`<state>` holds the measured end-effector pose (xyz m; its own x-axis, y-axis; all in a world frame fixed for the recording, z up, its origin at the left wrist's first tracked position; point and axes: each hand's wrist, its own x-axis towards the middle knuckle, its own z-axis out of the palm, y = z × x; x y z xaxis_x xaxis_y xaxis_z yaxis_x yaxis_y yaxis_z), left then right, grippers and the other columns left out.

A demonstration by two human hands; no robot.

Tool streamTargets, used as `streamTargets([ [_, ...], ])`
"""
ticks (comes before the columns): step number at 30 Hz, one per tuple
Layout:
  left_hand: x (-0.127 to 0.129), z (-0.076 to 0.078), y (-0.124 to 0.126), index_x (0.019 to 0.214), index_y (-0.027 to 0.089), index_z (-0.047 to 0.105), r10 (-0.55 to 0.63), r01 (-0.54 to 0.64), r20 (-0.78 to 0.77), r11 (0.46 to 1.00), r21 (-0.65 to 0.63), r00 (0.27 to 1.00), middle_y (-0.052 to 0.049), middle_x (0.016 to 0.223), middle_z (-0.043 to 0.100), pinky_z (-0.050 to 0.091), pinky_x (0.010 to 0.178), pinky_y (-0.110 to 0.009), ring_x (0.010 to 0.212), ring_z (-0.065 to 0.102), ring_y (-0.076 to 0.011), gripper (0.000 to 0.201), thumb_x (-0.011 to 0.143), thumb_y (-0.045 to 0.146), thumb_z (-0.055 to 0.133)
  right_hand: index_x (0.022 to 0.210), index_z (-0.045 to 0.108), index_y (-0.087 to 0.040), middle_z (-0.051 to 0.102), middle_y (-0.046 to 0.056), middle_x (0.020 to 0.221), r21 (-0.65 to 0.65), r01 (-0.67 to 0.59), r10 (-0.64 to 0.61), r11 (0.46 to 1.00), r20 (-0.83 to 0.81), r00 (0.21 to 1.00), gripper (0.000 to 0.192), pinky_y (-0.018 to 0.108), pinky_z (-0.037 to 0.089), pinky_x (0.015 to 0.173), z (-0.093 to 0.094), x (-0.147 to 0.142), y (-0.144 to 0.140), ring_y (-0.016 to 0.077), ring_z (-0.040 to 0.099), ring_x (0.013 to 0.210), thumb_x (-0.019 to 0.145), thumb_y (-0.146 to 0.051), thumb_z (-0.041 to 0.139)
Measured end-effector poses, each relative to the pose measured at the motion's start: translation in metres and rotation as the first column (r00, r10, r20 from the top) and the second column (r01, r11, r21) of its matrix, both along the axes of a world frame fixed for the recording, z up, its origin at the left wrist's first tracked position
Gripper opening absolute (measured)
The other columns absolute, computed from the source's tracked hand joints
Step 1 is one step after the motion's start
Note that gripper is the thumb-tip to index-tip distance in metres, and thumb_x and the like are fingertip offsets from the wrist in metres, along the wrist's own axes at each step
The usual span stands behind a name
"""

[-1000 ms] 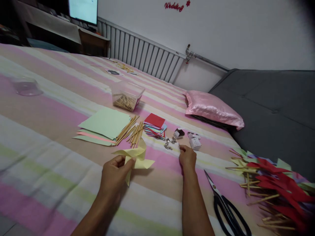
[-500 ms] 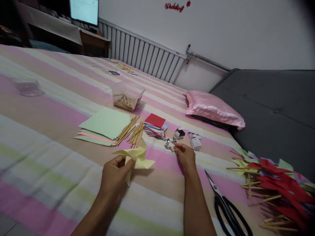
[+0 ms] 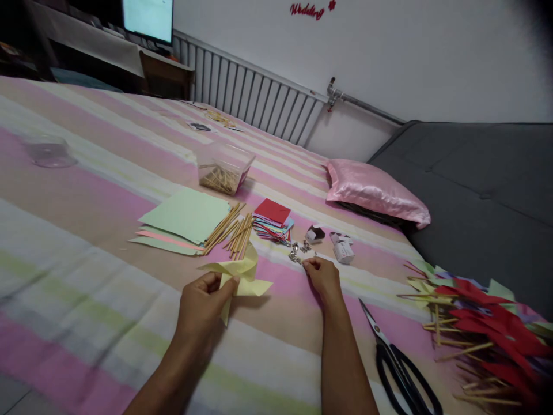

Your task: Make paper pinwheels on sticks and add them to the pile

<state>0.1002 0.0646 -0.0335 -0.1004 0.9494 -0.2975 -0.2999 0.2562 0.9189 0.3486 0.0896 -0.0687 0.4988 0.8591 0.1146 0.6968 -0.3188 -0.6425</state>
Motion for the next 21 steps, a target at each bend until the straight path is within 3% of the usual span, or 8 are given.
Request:
streamTargets([
  [5, -0.0002, 0.0004, -0.0006, 0.067, 0.011, 0.069, -0.002, 0.002, -0.003, 1.0, 0.005, 1.0, -0.002, 0.061, 0.065, 0.037, 0.049, -0.021, 0.054, 0.054, -0.0124, 0.026, 0.051, 0.029, 0.077, 0.078, 0.072, -0.021, 0.072, 0.004, 0.07, -0.023, 0.055, -0.053, 0.998, 0.071, 0.996, 0.023, 0.029, 0.044, 0.064, -0.0011, 0.0007, 0.0013, 0.022, 0.065, 0.07, 0.069, -0.027, 0.052],
  [10, -0.0006, 0.0009, -0.0007, 0.067, 0.011, 0.068, -0.009, 0.009, 0.0, 1.0, 0.001, 1.0, -0.002, 0.06, 0.065, 0.038, 0.052, -0.021, 0.057, 0.055, -0.0134, 0.026, 0.052, 0.03, 0.077, 0.081, 0.073, -0.02, 0.072, 0.004, 0.07, -0.038, 0.007, -0.004, 0.999, 0.083, 0.997, 0.028, 0.028, 0.045, 0.066, 0.0016, 0.001, -0.0004, 0.0208, 0.066, 0.07, 0.074, -0.026, 0.047],
  [16, -0.0013, -0.0018, -0.0007, 0.067, 0.011, 0.067, -0.024, 0.024, -0.014, 1.0, -0.001, 1.0, -0.003, 0.063, 0.066, 0.037, 0.053, -0.021, 0.058, 0.054, -0.0126, 0.026, 0.054, 0.031, 0.076, 0.076, 0.074, -0.02, 0.074, 0.006, 0.08, -0.041, 0.016, -0.012, 0.999, 0.1, 0.995, 0.023, 0.03, 0.045, 0.075, 0.0037, -0.0018, -0.0014, 0.0233, 0.066, 0.079, 0.068, -0.022, 0.053],
  [21, -0.001, -0.0043, -0.0006, 0.061, 0.011, 0.065, -0.027, 0.027, -0.025, 0.999, 0.027, 0.999, 0.0, 0.057, 0.062, 0.035, 0.05, -0.019, 0.054, 0.052, -0.0107, 0.023, 0.056, 0.031, 0.076, 0.065, 0.071, -0.021, 0.071, 0.007, 0.072, -0.014, 0.064, -0.062, 0.998, 0.093, 0.994, 0.015, 0.031, 0.044, 0.071, 0.0041, -0.0069, -0.0023, 0.0241, 0.064, 0.075, 0.065, -0.022, 0.056],
])
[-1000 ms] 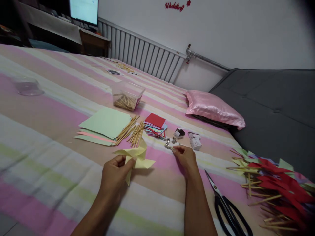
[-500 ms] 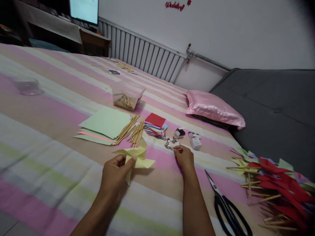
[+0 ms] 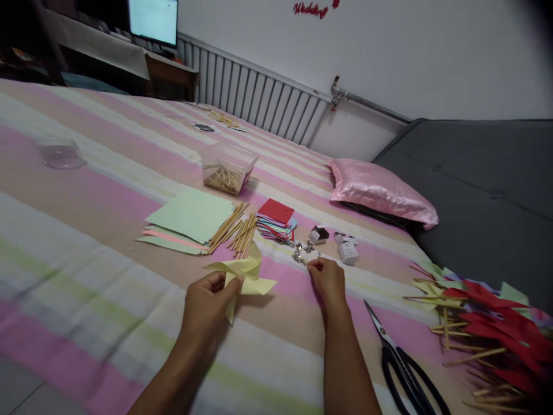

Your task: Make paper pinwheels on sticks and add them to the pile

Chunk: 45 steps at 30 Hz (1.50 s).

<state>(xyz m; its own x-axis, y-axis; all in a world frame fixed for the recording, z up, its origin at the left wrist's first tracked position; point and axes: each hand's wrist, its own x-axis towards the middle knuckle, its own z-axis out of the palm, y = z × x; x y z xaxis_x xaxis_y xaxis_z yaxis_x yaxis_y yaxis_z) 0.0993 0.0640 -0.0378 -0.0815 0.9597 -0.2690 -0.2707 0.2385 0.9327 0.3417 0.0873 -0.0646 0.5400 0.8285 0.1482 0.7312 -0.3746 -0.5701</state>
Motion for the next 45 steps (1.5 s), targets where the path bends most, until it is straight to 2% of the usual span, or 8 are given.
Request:
streamTargets([
  [5, -0.001, -0.002, -0.002, 0.062, 0.011, 0.066, -0.023, 0.024, 0.052, 1.0, -0.002, 0.998, 0.0, 0.056, 0.061, 0.034, 0.047, -0.019, 0.05, 0.05, -0.0094, 0.02, 0.058, 0.029, 0.075, 0.068, 0.068, -0.017, 0.068, 0.008, 0.069, 0.076, -0.013, 0.021, 0.997, -0.105, 0.994, 0.015, 0.031, 0.044, 0.066, 0.011, -0.004, -0.003, 0.0222, 0.061, 0.07, 0.065, -0.024, 0.054],
  [9, -0.002, -0.002, -0.003, 0.061, 0.01, 0.065, -0.029, 0.029, 0.086, 1.0, -0.006, 0.996, 0.001, 0.054, 0.06, 0.033, 0.045, -0.017, 0.048, 0.048, -0.0077, 0.022, 0.059, 0.029, 0.075, 0.084, 0.064, -0.016, 0.065, 0.003, 0.069, 0.162, -0.177, 0.218, 0.971, -0.294, 0.93, 0.024, 0.024, 0.044, 0.054, 0.041, -0.025, -0.015, 0.0157, 0.059, 0.06, 0.073, -0.035, 0.055],
  [13, -0.002, 0.0, -0.004, 0.065, 0.01, 0.066, -0.05, 0.052, 0.103, 0.998, -0.019, 0.993, 0.0, 0.056, 0.061, 0.037, 0.047, -0.019, 0.05, 0.052, -0.0096, 0.025, 0.059, 0.032, 0.075, 0.077, 0.062, -0.018, 0.06, -0.001, 0.069, 0.393, -0.417, 0.573, 0.819, -0.551, 0.607, 0.011, 0.02, 0.039, 0.05, 0.07, -0.067, -0.034, 0.0083, 0.049, 0.052, 0.074, -0.028, 0.062],
  [16, -0.002, 0.002, -0.005, 0.068, 0.01, 0.066, -0.063, 0.063, 0.117, 0.998, 0.003, 0.991, -0.001, 0.058, 0.062, 0.04, 0.049, -0.02, 0.052, 0.053, -0.0111, 0.026, 0.06, 0.034, 0.075, 0.079, 0.063, -0.018, 0.057, -0.003, 0.065, 0.399, -0.541, 0.667, 0.74, -0.541, 0.513, 0.006, 0.019, 0.036, 0.049, 0.075, -0.097, -0.042, 0.0075, 0.046, 0.052, 0.079, -0.024, 0.059],
  [20, -0.003, 0.002, -0.003, 0.066, 0.011, 0.064, -0.059, 0.057, 0.083, 0.998, 0.03, 0.995, 0.001, 0.056, 0.058, 0.037, 0.047, -0.019, 0.05, 0.05, -0.0095, 0.028, 0.06, 0.036, 0.075, 0.084, 0.066, -0.019, 0.062, -0.001, 0.072, 0.369, -0.621, 0.722, 0.692, -0.381, 0.578, 0.01, 0.02, 0.037, 0.055, 0.067, -0.116, -0.041, 0.0091, 0.049, 0.058, 0.083, -0.019, 0.055],
  [25, -0.004, -0.002, -0.002, 0.06, 0.011, 0.061, -0.039, 0.039, 0.002, 0.995, 0.087, 0.999, 0.004, 0.053, 0.051, 0.032, 0.046, -0.018, 0.049, 0.045, -0.0077, 0.029, 0.062, 0.037, 0.075, 0.082, 0.067, -0.019, 0.064, 0.0, 0.078, 0.363, -0.581, 0.673, 0.728, -0.217, 0.707, 0.011, 0.021, 0.038, 0.057, 0.062, -0.119, -0.037, 0.0099, 0.05, 0.06, 0.082, -0.014, 0.056],
  [36, -0.004, 0.003, -0.004, 0.061, 0.011, 0.064, -0.078, 0.068, 0.083, 0.99, 0.121, 0.994, 0.001, 0.057, 0.056, 0.039, 0.053, -0.021, 0.057, 0.051, -0.011, 0.027, 0.063, 0.036, 0.074, 0.078, 0.069, -0.02, 0.06, 0.001, 0.076, 0.421, -0.523, 0.651, 0.742, -0.261, 0.713, 0.007, 0.022, 0.039, 0.057, 0.057, -0.115, -0.035, 0.011, 0.051, 0.062, 0.079, -0.02, 0.063],
  [45, -0.006, 0.002, -0.004, 0.059, 0.011, 0.063, -0.112, 0.105, 0.045, 0.986, 0.131, 0.993, 0.003, 0.054, 0.053, 0.034, 0.05, -0.02, 0.052, 0.044, -0.008, 0.029, 0.064, 0.038, 0.074, 0.079, 0.068, -0.019, 0.055, 0.0, 0.076, 0.401, -0.576, 0.688, 0.712, -0.237, 0.686, 0.006, 0.022, 0.037, 0.055, 0.061, -0.113, -0.036, 0.0104, 0.048, 0.061, 0.08, -0.02, 0.061],
])
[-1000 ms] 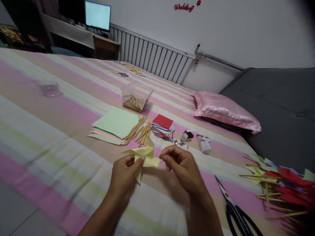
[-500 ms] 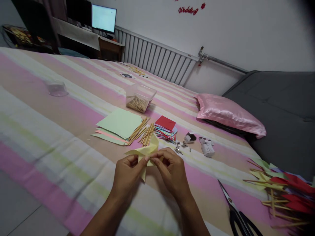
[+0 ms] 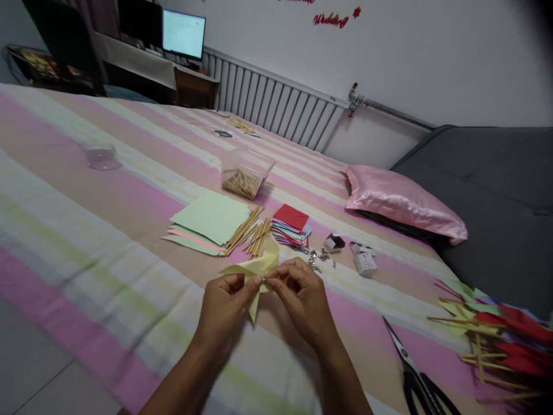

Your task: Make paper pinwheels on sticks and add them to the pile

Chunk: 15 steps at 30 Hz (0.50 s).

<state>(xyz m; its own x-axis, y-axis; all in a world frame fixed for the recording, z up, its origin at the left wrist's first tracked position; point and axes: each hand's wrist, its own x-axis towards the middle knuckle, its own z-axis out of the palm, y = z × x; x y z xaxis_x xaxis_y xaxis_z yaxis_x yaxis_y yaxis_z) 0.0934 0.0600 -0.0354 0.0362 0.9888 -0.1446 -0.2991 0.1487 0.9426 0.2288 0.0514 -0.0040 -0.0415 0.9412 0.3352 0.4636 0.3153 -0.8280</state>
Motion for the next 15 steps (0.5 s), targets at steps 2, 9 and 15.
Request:
streamTargets([
  [2, -0.0004, 0.0009, 0.0004, 0.058, 0.011, 0.063, -0.003, 0.003, 0.006, 1.0, 0.003, 1.0, 0.002, 0.054, 0.053, 0.035, 0.051, -0.02, 0.052, 0.045, -0.0087, 0.029, 0.063, 0.038, 0.075, 0.079, 0.067, -0.02, 0.054, 0.0, 0.077, -0.005, -0.015, 0.015, 1.0, 0.009, 1.0, 0.006, 0.022, 0.037, 0.054, 0.0005, 0.0004, -0.0005, 0.0102, 0.047, 0.06, 0.081, -0.021, 0.061],
  [9, -0.0015, 0.0071, 0.0006, 0.051, 0.012, 0.062, -0.005, 0.005, 0.003, 0.999, 0.038, 1.0, 0.003, 0.052, 0.051, 0.035, 0.049, -0.019, 0.051, 0.044, -0.0079, 0.029, 0.061, 0.036, 0.076, 0.078, 0.066, -0.019, 0.054, 0.0, 0.076, -0.016, -0.024, 0.024, 1.0, 0.023, 0.999, 0.007, 0.022, 0.037, 0.056, 0.0019, 0.0002, -0.0014, 0.0109, 0.047, 0.062, 0.081, -0.018, 0.06],
  [15, -0.0026, 0.0072, 0.0005, 0.048, 0.012, 0.061, 0.018, -0.017, -0.027, 0.999, 0.042, 0.999, 0.003, 0.05, 0.049, 0.033, 0.045, -0.019, 0.048, 0.041, -0.0078, 0.03, 0.061, 0.036, 0.076, 0.079, 0.064, -0.019, 0.053, 0.001, 0.078, -0.025, -0.001, 0.001, 1.0, 0.033, 0.999, 0.008, 0.023, 0.038, 0.055, 0.0018, -0.0034, -0.003, 0.0118, 0.048, 0.062, 0.082, -0.019, 0.057],
])
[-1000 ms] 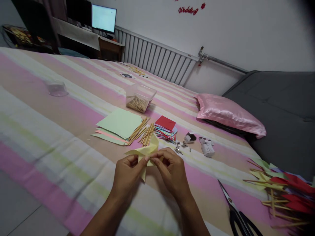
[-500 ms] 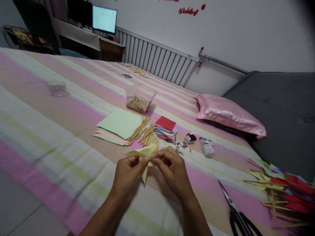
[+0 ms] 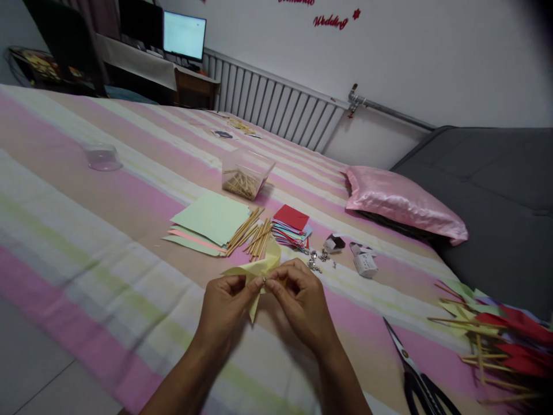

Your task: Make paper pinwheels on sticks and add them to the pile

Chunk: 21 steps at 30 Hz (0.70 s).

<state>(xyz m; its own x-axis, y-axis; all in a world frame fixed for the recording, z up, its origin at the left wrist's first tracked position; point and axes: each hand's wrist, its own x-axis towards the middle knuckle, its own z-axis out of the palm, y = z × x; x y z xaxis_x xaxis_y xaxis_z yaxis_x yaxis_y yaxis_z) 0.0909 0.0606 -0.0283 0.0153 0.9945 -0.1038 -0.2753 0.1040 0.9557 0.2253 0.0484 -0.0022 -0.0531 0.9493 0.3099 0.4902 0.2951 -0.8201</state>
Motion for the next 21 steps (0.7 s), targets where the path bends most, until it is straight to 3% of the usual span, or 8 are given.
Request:
streamTargets([
  [4, 0.0006, -0.0009, -0.0004, 0.051, 0.012, 0.062, 0.0, 0.0, -0.02, 1.0, 0.005, 1.0, 0.001, 0.052, 0.051, 0.035, 0.047, -0.021, 0.05, 0.044, -0.0094, 0.029, 0.061, 0.037, 0.075, 0.08, 0.065, -0.021, 0.055, 0.006, 0.099, 0.079, 0.067, -0.07, 0.995, 0.034, 0.997, 0.006, 0.028, 0.043, 0.073, 0.0006, -0.0032, -0.0004, 0.0183, 0.054, 0.09, 0.078, -0.018, 0.061],
  [7, 0.001, -0.0009, -0.0007, 0.048, 0.013, 0.058, 0.019, -0.019, -0.018, 1.0, 0.019, 1.0, 0.003, 0.049, 0.046, 0.033, 0.045, -0.02, 0.048, 0.04, -0.008, 0.031, 0.061, 0.035, 0.075, 0.076, 0.063, -0.021, 0.058, 0.007, 0.109, 0.117, 0.077, -0.083, 0.99, 0.049, 0.995, 0.004, 0.036, 0.036, 0.092, 0.0005, -0.0062, -0.0006, 0.0231, 0.049, 0.109, 0.075, -0.017, 0.063],
  [11, 0.0006, -0.0033, -0.0009, 0.048, 0.012, 0.058, 0.029, -0.029, -0.018, 0.999, 0.018, 0.999, 0.004, 0.048, 0.046, 0.03, 0.043, -0.019, 0.046, 0.039, -0.0073, 0.031, 0.061, 0.036, 0.075, 0.078, 0.056, -0.021, 0.061, 0.001, 0.082, 0.021, 0.08, -0.079, 0.997, -0.05, 0.996, 0.006, 0.03, 0.042, 0.078, -0.0037, -0.0095, -0.0004, 0.0179, 0.057, 0.083, 0.077, -0.02, 0.061],
  [16, 0.0, -0.0017, -0.0018, 0.064, 0.01, 0.069, -0.006, 0.006, -0.044, 1.0, -0.016, 0.999, -0.002, 0.056, 0.06, 0.037, 0.048, -0.022, 0.051, 0.051, -0.0121, 0.026, 0.064, 0.036, 0.073, 0.091, 0.045, -0.022, 0.06, -0.002, 0.08, -0.052, 0.061, -0.073, 0.997, -0.27, 0.96, 0.026, 0.023, 0.045, 0.064, -0.0075, -0.0095, 0.001, 0.0141, 0.06, 0.072, 0.074, -0.022, 0.065],
  [21, -0.0015, -0.0003, -0.0019, 0.075, 0.011, 0.074, -0.015, 0.017, -0.073, 0.999, 0.034, 0.997, -0.004, 0.065, 0.068, 0.044, 0.057, -0.024, 0.062, 0.059, -0.0161, 0.022, 0.065, 0.031, 0.072, 0.119, 0.043, -0.02, 0.068, 0.001, 0.081, -0.145, -0.016, -0.036, 0.989, -0.347, 0.937, 0.051, 0.029, 0.048, 0.074, -0.0062, -0.0035, 0.0035, 0.0169, 0.064, 0.077, 0.073, -0.02, 0.067],
])
